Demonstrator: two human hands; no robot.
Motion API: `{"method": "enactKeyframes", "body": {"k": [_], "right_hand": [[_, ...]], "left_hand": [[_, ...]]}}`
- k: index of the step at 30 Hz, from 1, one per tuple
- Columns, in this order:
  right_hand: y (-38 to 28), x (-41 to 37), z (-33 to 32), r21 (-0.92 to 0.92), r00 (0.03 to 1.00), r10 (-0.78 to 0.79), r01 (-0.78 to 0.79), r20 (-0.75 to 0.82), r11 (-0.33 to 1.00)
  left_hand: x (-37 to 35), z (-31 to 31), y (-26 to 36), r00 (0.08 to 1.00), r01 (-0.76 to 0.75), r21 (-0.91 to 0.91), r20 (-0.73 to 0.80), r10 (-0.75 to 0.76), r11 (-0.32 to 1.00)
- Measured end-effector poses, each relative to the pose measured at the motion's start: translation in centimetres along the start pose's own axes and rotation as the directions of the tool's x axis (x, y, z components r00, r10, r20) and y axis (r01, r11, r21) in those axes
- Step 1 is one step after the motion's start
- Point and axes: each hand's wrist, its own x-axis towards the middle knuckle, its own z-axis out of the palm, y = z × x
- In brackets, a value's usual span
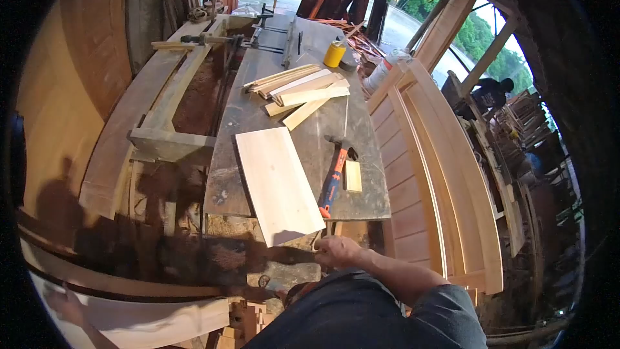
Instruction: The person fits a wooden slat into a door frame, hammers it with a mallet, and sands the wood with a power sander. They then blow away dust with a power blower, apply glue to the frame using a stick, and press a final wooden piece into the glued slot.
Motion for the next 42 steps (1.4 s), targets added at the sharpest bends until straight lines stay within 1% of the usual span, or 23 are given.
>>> {"method": "enactKeyframes", "body": {"k": [2,4,6,8,11,14,17,18,20,22,25,27,29,30,31,32,33,35,38,39,40,41,42], "right_hand": [[-0.1,-0.4,0.2,-0.016,0.999,0.026,-0.026,0.021,1.000],[-0.2,-0.8,0.3,-0.003,1.000,0.004,-0.004,0.025,1.000],[-0.1,-1.1,0.4,0.014,1.000,-0.001,0.001,0.007,1.000],[0.2,-1.5,0.5,0.031,1.000,0.007,-0.006,-0.015,0.999],[0.4,-2.1,0.6,0.063,0.999,0.037,-0.035,-0.027,0.997],[1.0,-2.6,1.4,0.066,0.994,0.107,-0.109,0.039,0.992],[0.9,-3.0,1.6,0.052,0.990,0.128,-0.131,0.058,0.990],[2.0,-3.1,2.4,0.056,0.991,0.120,-0.122,0.052,0.991],[2.6,-2.9,2.3,0.051,0.992,0.103,-0.106,0.071,0.993],[2.7,-2.3,2.2,0.057,0.998,0.033,-0.037,0.060,0.998],[-0.5,-0.2,0.1,0.108,0.995,-0.005,-0.005,0.098,0.994],[-2.0,3.0,1.6,0.124,0.975,-0.175,0.159,0.135,0.979],[-5.9,6.4,3.6,0.235,0.883,-0.443,0.402,0.156,0.885],[-8.2,7.5,5.1,0.211,0.859,-0.478,0.441,0.183,0.872],[-11.1,8.4,6.7,0.194,0.811,-0.540,0.506,0.225,0.840],[-14.2,9.4,7.9,0.236,0.740,-0.591,0.542,0.323,0.807],[-17.1,10.1,9.2,0.293,0.669,-0.672,0.605,0.318,0.740],[-21.9,10.0,11.5,0.400,0.555,-0.779,0.669,0.291,0.626],[-29.3,9.4,13.8,0.440,0.515,-0.823,0.698,0.238,0.564],[-32.1,9.6,15.2,0.362,0.517,-0.782,0.695,0.349,0.621],[-33.9,9.9,17.5,0.467,0.518,-0.801,0.653,0.300,0.597],[-35.3,8.6,17.0,0.498,0.533,-0.837,0.696,0.125,0.518],[-36.8,8.5,16.9,0.625,0.472,-0.855,0.607,0.213,0.491]], "left_hand": [[0.4,1.6,1.3,0.955,-0.271,-0.035,0.117,0.273,0.962],[0.0,2.5,2.5,0.868,-0.441,-0.002,0.254,0.427,0.898],[0.2,0.1,3.9,0.728,-0.605,0.171,0.513,0.454,0.778],[-3.2,-9.4,10.2,0.477,-0.815,0.254,0.805,0.354,0.520],[1.6,1.7,-1.4,0.344,-0.935,0.048,0.356,0.869,0.351],[-1.2,-0.6,3.5,0.526,-0.841,0.383,0.743,0.413,0.381],[-0.3,0.1,6.0,0.605,-0.777,0.497,0.758,0.243,0.386],[0.2,1.2,4.2,0.565,-0.825,0.445,0.670,0.482,0.348],[1.0,1.1,3.5,0.504,-0.843,0.323,0.753,0.423,0.429],[0.9,2.4,2.7,0.494,-0.849,0.335,0.777,0.391,0.408],[-2.5,-1.4,2.8,0.418,-0.875,0.152,0.715,0.560,0.459],[-5.7,-5.6,3.8,0.370,-0.877,-0.015,0.617,0.695,0.480],[-8.5,-9.3,5.5,0.347,-0.879,-0.091,0.555,0.756,0.469],[-8.9,-7.8,3.7,0.343,-0.921,0.035,0.550,0.762,0.389],[-10.4,-8.5,3.1,0.395,-0.893,-0.009,0.466,0.792,0.451],[-12.6,-13.9,7.5,0.393,-0.864,0.018,0.648,0.653,0.502],[-14.1,-16.6,9.9,0.332,-0.927,0.089,0.645,0.688,0.364],[-16.4,-20.5,12.4,0.335,-0.909,0.085,0.732,0.593,0.408],[-19.9,-23.2,12.2,0.234,-0.961,0.028,0.617,0.752,0.277],[-21.3,-23.9,12.3,0.221,-0.971,0.066,0.608,0.762,0.229],[-22.7,-25.0,13.0,0.229,-0.968,0.049,0.568,0.791,0.245],[-24.4,-26.4,13.4,0.244,-0.963,0.035,0.527,0.814,0.266],[-25.8,-27.8,14.4,0.237,-0.966,0.054,0.572,0.785,0.252]]}}
